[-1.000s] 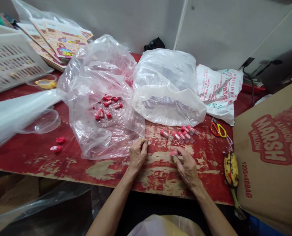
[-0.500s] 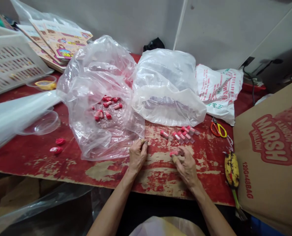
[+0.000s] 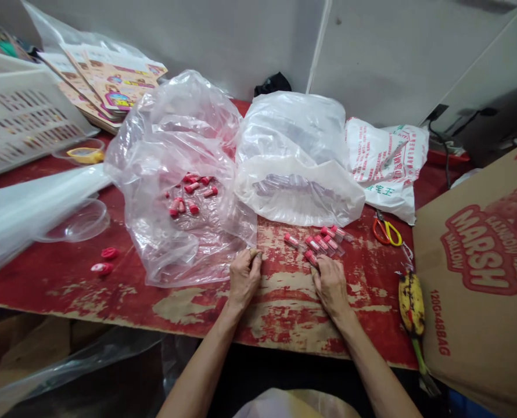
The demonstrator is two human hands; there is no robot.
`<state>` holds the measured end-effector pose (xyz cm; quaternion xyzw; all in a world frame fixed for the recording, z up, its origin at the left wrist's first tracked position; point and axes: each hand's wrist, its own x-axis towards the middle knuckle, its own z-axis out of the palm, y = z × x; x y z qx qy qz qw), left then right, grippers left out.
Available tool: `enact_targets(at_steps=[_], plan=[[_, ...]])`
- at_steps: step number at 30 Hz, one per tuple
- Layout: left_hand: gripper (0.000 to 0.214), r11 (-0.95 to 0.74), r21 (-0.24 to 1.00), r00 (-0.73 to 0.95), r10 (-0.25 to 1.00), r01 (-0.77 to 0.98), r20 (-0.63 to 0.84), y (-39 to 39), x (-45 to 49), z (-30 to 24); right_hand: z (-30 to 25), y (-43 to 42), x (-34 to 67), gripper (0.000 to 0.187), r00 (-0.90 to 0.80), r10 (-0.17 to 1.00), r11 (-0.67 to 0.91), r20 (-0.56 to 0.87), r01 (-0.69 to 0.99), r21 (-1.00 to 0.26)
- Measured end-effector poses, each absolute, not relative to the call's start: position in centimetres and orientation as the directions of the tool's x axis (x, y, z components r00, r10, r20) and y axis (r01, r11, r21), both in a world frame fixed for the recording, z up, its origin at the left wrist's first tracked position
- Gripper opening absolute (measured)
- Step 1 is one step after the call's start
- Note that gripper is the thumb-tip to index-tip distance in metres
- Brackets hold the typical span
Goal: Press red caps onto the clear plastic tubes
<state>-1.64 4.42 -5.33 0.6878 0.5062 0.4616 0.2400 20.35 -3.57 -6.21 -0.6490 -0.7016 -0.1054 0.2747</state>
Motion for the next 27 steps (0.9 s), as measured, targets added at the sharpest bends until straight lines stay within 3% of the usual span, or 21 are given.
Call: enact_targets(at_steps=[6,11,14,16,19,21,24,27], plan=[[0.018,-0.362,0.794,0.067,0.923,0.489,0.38,4.4,-1.6,-5.4,-4.0,-1.1,19.6,0.021,-0.072,0.833,0.148,0.548,0.984,-0.096],[0.02,-0.354,0.8,0.065,0.927,0.484,0.37,4.4,-1.7,-5.2,-2.1,3.2,17.5,0.014,-0.129,0.923,0.15,0.363,0.988,-0.03],[0.021,-0.347,0.808,0.075,0.932,0.476,0.356,4.4,-1.7,-5.1,-1.6,4.0,16.8,0.012,-0.173,0.928,0.189,0.329,0.982,-0.017],[0.02,-0.34,0.812,0.073,0.934,0.473,0.349,4.3,-1.7,-5.0,-1.1,3.3,16.7,0.014,-0.199,0.924,0.241,0.328,0.966,-0.094],[0.019,-0.331,0.813,0.063,0.937,0.479,0.344,4.3,-1.6,-4.9,-0.1,0.6,17.1,0.022,-0.208,0.92,0.324,0.333,0.882,-0.343],[0.019,-0.325,0.817,0.066,0.94,0.477,0.335,4.2,-1.6,-4.9,0.6,-1.5,17.5,0.022,-0.182,0.926,0.322,0.33,0.837,-0.443],[0.019,-0.327,0.822,0.07,0.94,0.465,0.334,4.2,-1.5,-4.9,1.2,-4.0,17.8,0.016,-0.169,0.929,0.311,0.329,0.838,-0.449],[0.02,-0.333,0.817,0.071,0.937,0.471,0.341,4.2,-1.5,-5.0,0.8,-5.0,17.7,0.014,-0.228,0.907,0.362,0.355,0.853,-0.376]])
